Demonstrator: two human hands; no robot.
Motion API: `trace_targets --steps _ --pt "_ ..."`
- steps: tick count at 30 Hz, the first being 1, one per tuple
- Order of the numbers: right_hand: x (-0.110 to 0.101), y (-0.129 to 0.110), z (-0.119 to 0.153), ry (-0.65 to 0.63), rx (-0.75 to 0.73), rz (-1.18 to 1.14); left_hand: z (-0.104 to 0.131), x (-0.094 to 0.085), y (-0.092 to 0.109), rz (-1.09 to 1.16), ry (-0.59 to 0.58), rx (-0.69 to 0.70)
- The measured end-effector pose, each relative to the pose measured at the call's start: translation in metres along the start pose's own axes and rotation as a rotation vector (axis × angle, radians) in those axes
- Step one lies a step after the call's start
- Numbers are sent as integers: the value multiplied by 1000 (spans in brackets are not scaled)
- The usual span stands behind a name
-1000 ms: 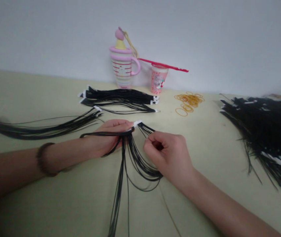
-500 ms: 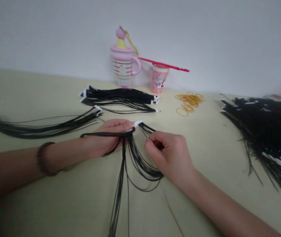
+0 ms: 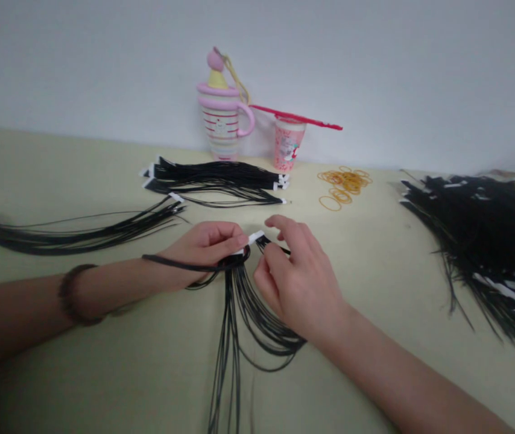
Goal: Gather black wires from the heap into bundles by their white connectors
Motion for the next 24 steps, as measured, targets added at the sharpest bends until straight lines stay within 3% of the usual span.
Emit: trace_targets --steps 7,11,17,20,24 --pt "8 0 4 1 -23 -204 2 2 2 -28 -46 -4" --pt "7 0 2 0 -16 -228 2 1 1 25 -9 -11" --pt "0 8 -1 -9 30 -240 -2 1 -9 233 12 -34" --pt "-4 16 -1 46 54 -240 -10 -7 -17 429 23 -76" --pt "-15 34 -5 95 80 -256 -22 -31 -28 489 162 -101"
Point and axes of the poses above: each hand's wrist, its own z-axis away from the middle knuckle, its own x-axis out of the palm, y = z × x, the point moved 5 cm from there along -z, towards the middle knuckle, and after that the axes turned 15 degrees about -z, right-handed, at the moved point
